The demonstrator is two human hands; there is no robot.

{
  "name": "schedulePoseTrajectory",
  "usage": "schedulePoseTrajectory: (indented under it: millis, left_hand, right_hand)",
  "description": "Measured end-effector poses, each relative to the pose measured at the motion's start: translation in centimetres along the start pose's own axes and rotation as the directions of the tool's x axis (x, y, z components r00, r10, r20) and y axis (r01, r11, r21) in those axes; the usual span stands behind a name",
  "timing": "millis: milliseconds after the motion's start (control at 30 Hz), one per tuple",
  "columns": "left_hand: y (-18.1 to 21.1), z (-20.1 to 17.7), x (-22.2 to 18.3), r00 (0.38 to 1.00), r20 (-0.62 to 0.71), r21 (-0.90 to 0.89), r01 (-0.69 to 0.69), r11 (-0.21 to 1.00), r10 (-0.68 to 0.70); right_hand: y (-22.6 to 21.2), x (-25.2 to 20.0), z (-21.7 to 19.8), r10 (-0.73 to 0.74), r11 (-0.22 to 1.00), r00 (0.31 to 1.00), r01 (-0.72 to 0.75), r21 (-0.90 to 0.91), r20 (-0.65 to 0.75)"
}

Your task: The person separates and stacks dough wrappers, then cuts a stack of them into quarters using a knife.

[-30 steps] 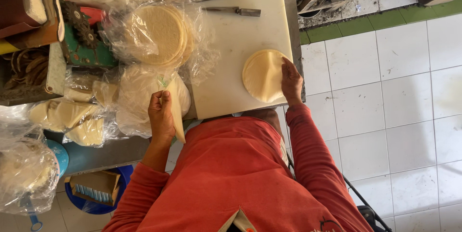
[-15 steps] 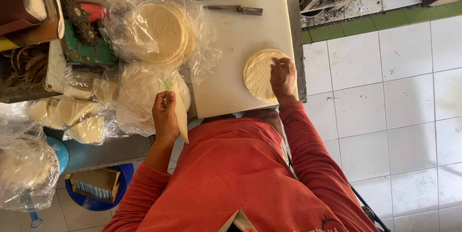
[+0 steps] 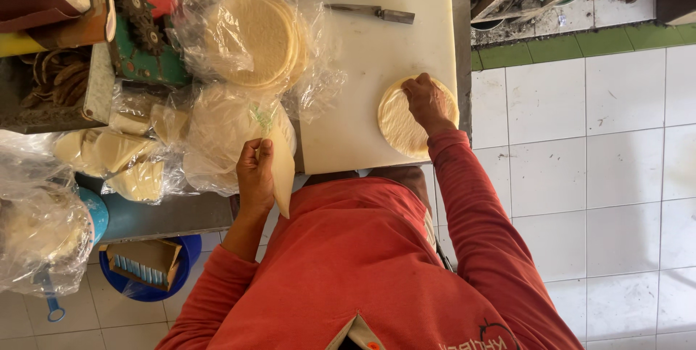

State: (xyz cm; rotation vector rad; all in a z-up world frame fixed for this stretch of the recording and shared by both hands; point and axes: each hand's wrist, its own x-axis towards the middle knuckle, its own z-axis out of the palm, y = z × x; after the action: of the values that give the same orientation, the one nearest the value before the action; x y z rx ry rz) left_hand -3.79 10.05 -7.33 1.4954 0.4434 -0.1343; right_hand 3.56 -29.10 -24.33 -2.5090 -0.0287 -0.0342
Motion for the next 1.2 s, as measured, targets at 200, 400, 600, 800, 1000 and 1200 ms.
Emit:
schedulePoseTrajectory:
  millis: [200,400,600,800,1000,1200]
  left_hand:
    - [-0.1,-0.2,0.0,1.000,-0.001,0.036,-0.030,0.999,0.030]
    - [0.1,-0.2,-0.3,0.999,0.021,0.044,-0.032,0.999,0.031]
    - [0.8,0.7,-0.2,1.000,0.020,0.036,0.008,0.999,-0.009]
    - [0.4,1.3,0.5,0.997,0.073,0.058,-0.021,0.998,0.017]
    - [0.0,3.7,1.8,0.986,0.167,0.001,-0.017,1.000,0.016]
    - [0.5,8.3,3.7,0.979,0.192,-0.201,0.110,0.973,-0.071]
  right_hand:
    - [-1.3,0.8,-0.1,-0.043,0.999,0.999,0.044,0.026,-0.018]
    - [-1.6,0.7,1.0,-0.051,0.998,0.993,0.047,-0.040,-0.108]
    - [-2.2,-3.1,1.8,-0.018,0.978,0.980,-0.023,-0.205,-0.196]
    - [-1.3,-5.3,1.4,0.192,0.952,0.981,-0.187,-0.244,-0.006]
    - [-10.2,-4.7,-3.2,0.111,0.967,0.993,-0.101,0.236,-0.030]
    - [-22.5,-5.6,-9.3,-0.268,0.678,0.956,0.100,0.728,0.118]
